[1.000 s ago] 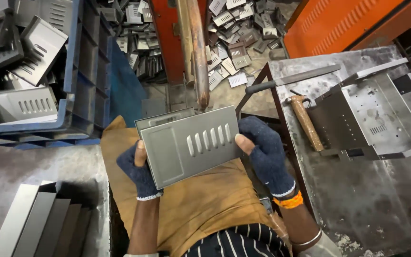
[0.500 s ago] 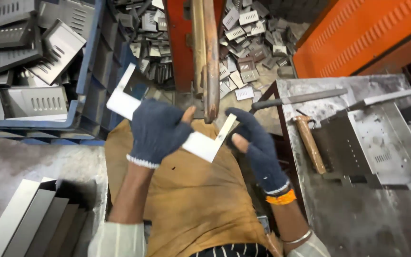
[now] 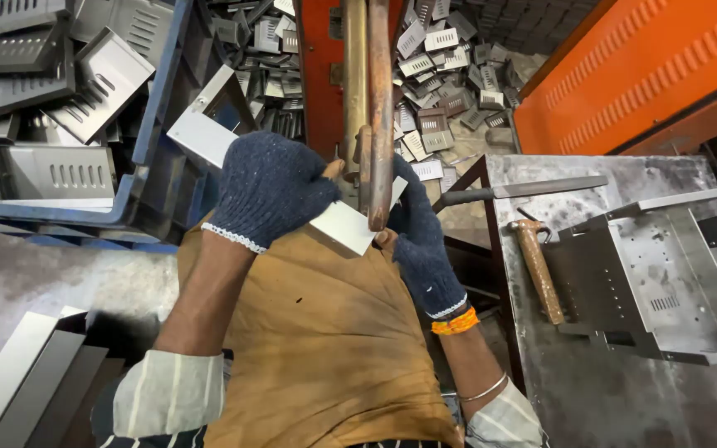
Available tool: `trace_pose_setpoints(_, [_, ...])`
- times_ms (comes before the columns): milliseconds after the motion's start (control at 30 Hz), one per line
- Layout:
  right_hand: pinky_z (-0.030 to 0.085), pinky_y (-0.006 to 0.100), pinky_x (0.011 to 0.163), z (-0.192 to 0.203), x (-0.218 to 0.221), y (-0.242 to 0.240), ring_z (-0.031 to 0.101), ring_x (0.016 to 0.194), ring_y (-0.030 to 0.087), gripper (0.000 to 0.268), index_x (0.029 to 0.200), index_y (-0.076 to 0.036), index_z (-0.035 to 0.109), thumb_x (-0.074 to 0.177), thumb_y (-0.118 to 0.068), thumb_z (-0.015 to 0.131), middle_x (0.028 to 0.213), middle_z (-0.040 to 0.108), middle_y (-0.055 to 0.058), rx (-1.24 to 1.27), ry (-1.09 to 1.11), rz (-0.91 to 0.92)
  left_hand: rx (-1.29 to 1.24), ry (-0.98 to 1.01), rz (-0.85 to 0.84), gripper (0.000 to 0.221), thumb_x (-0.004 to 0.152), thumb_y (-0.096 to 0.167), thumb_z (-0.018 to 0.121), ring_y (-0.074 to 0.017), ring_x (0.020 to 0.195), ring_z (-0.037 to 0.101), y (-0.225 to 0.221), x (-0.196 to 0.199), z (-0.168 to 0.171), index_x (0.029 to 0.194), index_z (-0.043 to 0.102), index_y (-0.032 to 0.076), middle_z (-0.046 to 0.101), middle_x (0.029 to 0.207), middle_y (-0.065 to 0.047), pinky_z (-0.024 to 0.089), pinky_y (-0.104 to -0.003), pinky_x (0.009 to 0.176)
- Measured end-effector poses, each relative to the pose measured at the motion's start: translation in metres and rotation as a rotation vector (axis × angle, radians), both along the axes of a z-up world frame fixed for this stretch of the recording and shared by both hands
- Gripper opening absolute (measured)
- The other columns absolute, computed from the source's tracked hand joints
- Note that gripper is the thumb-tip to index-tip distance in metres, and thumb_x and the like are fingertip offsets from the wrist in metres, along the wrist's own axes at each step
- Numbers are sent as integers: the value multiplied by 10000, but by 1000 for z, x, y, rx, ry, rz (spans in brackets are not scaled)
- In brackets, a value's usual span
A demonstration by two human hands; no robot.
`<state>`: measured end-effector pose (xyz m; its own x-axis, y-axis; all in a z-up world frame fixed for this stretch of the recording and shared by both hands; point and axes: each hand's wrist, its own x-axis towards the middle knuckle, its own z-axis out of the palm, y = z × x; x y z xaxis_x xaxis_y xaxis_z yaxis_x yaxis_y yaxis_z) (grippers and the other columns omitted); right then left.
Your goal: Spot welding metal components together to assemble industrial enclosures.
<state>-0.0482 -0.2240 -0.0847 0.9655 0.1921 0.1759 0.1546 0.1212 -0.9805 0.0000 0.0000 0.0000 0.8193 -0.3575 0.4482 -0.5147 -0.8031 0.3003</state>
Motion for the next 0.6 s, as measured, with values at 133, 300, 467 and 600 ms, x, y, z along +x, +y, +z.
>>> trace_pose_setpoints(133, [469, 187, 949, 12, -2, 3, 524, 1125, 12, 966, 1552, -42, 321, 799, -353, 839, 1372, 498, -13, 44, -98, 31, 12, 31, 4, 469, 839, 424, 751, -325, 404, 531, 1, 2, -3, 541, 723, 63, 557, 461, -161, 443, -456, 484])
trace_pose_setpoints(300, [381, 216, 679, 5, -4, -1, 427, 788, 67, 955, 1574, -52, 448, 691, -161, 794, 939, 450, -25, -141, -15, -109, 27, 42, -38, 451, 873, 414, 734, -267, 374, 521, -1, 6, -2, 568, 749, 83, 562, 440, -113, 447, -424, 484])
trace_pose_setpoints(467, [427, 212, 725, 8, -4, 1, 469, 857, 63, 891, 1519, -48, 445, 705, -105, 804, 1063, 517, -46, -24, -20, -82, 56, 50, -38, 420, 868, 412, 735, -256, 369, 523, -3, 9, -5, 597, 774, 93, 570, 436, -108, 453, -424, 481])
trace_pose_setpoints(600, [491, 214, 722, -4, -4, -4, 554, 846, 76, 833, 1460, -42, 451, 693, -101, 769, 1133, 571, -40, -11, 16, -113, 65, 4, -61, 297, 783, 363, 758, -281, 421, 560, -4, 5, -7, 643, 793, 104, 612, 493, -117, 462, -441, 486])
